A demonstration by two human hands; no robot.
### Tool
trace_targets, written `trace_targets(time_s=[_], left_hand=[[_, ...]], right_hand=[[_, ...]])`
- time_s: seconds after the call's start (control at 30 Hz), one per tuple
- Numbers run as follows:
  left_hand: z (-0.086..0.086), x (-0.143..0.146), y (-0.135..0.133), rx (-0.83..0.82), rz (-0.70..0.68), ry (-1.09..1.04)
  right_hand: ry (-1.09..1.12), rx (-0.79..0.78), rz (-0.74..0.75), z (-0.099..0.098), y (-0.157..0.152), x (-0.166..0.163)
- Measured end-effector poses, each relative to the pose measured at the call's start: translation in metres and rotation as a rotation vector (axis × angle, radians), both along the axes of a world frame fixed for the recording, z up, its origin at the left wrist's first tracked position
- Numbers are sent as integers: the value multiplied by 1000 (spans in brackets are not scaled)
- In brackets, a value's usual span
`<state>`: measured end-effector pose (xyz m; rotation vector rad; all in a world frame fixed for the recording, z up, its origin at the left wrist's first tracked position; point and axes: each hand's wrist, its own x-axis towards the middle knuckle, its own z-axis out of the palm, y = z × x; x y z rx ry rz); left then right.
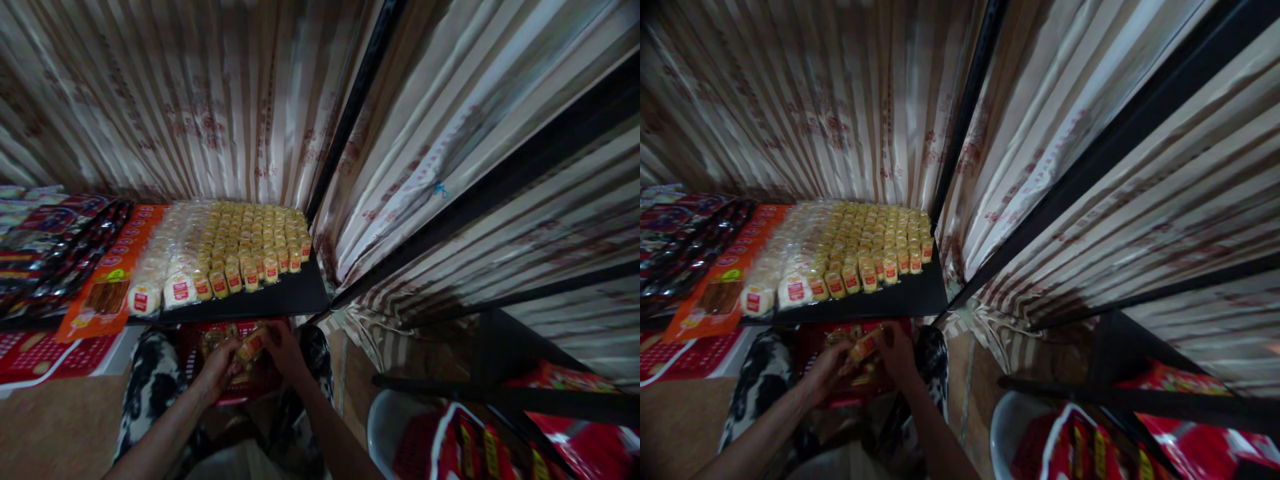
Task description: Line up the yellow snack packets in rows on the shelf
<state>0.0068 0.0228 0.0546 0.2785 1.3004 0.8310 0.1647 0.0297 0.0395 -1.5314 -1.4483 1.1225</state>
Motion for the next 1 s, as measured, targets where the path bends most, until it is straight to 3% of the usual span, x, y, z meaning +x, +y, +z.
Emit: trace_targets(time_s=[0.2, 0.43, 0.57, 0.7, 0.8, 1.0], left_hand=[[20, 13, 7, 182, -77, -25], [28, 28, 19, 291, -132, 128], [34, 35, 39, 400, -238, 281], [36, 45, 62, 597, -363, 536], [39, 56, 76, 690, -475, 694], [51, 81, 99, 772, -528, 764]], right_hand=[[87, 29, -151, 12, 10, 11], [59, 12, -220, 2, 12, 23], [-331, 290, -267, 13, 7, 28], [-513, 528, -118, 26, 10, 34], [-539, 607, -87, 24, 18, 38], [-493, 595, -247, 14, 43, 49]])
